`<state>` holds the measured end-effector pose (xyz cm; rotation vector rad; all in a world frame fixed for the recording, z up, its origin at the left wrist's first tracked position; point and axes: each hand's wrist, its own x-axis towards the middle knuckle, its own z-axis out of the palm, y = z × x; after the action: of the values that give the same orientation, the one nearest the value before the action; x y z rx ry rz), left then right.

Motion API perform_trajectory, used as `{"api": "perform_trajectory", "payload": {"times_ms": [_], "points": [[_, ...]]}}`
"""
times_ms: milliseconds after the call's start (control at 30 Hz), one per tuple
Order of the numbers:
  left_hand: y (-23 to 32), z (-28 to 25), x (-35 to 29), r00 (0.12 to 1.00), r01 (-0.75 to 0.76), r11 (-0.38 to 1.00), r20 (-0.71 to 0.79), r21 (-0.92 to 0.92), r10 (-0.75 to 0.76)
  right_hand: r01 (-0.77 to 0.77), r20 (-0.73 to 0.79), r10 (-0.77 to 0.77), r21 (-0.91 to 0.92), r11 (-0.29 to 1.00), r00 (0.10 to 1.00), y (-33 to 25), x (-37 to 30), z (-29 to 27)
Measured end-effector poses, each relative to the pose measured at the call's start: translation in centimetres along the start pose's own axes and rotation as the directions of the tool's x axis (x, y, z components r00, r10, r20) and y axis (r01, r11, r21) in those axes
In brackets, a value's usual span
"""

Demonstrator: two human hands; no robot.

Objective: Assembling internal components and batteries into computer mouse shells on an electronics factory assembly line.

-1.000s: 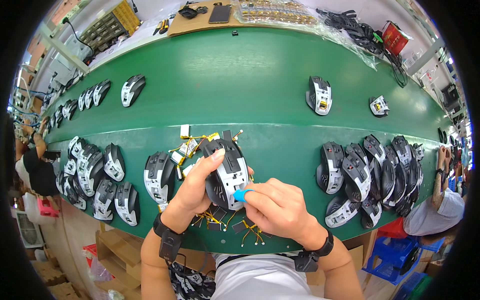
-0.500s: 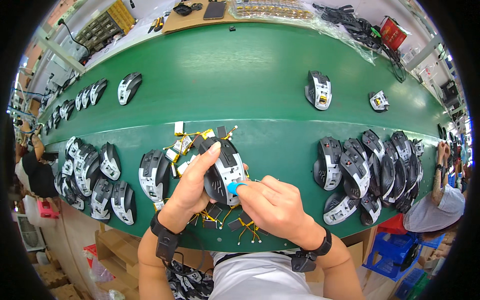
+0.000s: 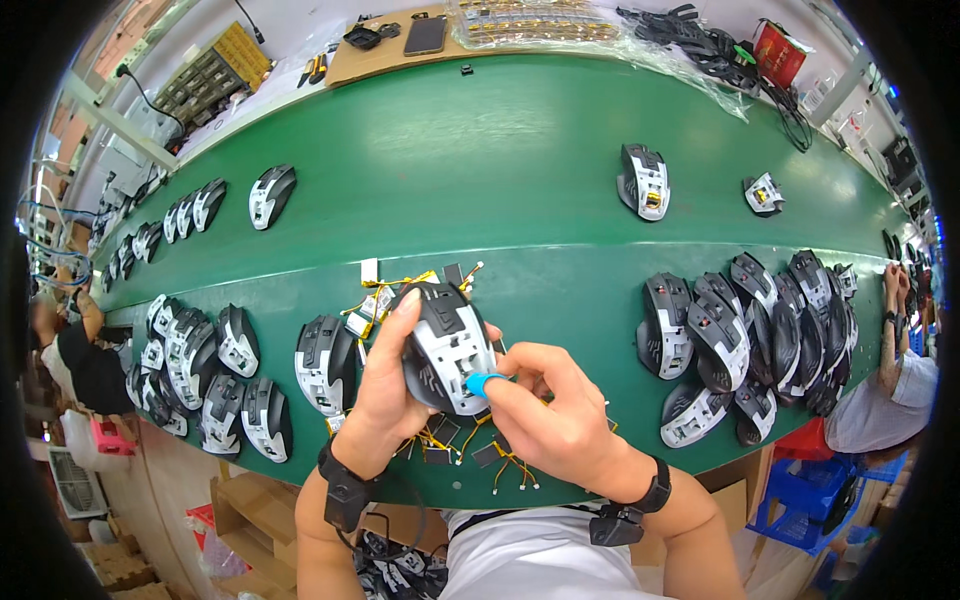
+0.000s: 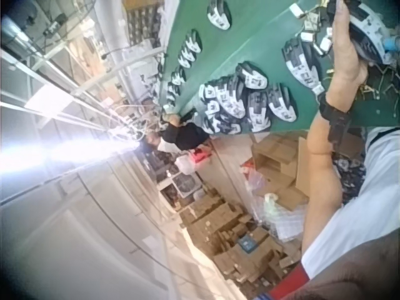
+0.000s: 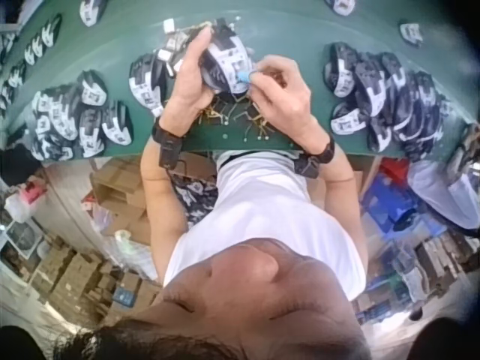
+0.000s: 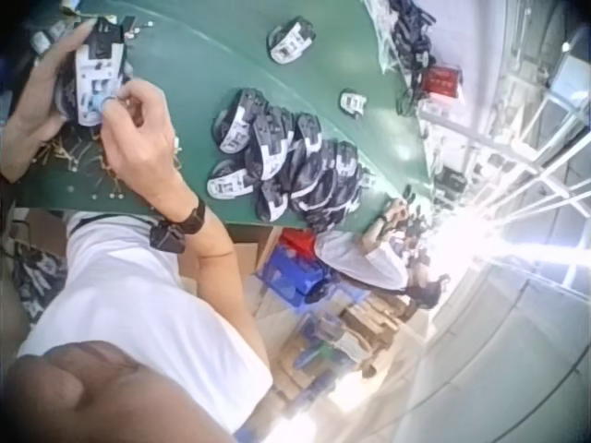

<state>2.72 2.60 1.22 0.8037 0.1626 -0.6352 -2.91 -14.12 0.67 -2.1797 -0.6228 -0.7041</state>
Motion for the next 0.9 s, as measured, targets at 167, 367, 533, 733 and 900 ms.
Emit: {"api": "perform_trajectory", "payload": {"times_ms": [167,367,533,733,900], "points": [[-0.2,0.0,0.1,0.998,-0.053,0.998,0.014,-0.036,0.054,-0.083,0.054,0.081,0.042,0.996,0.995,-0.1,0.3,-0.4],[-0.3,-0.4,0.2,0.997,-0.079,0.997,0.014,0.003,0.079,-0.122,0.094,0.112,0.101,0.987,0.989,-0.1,0.6,-0.5],[-0.4,-0.4,0.0,0.997,-0.076,0.997,0.008,0.024,0.076,-0.135,0.113,0.127,0.067,0.989,0.985,-0.4,0.4,-0.5],[-0.8,-0.1,-0.3,0.995,-0.083,0.995,-0.046,0.052,0.086,-0.009,0.070,0.007,0.027,1.000,0.998,0.2,-0.2,0.2],[-1.2,-0.1,-0.5,0.991,-0.131,0.986,-0.020,0.103,0.134,-0.006,0.115,-0.004,0.083,0.997,0.993,0.0,-0.2,0.5]]}}
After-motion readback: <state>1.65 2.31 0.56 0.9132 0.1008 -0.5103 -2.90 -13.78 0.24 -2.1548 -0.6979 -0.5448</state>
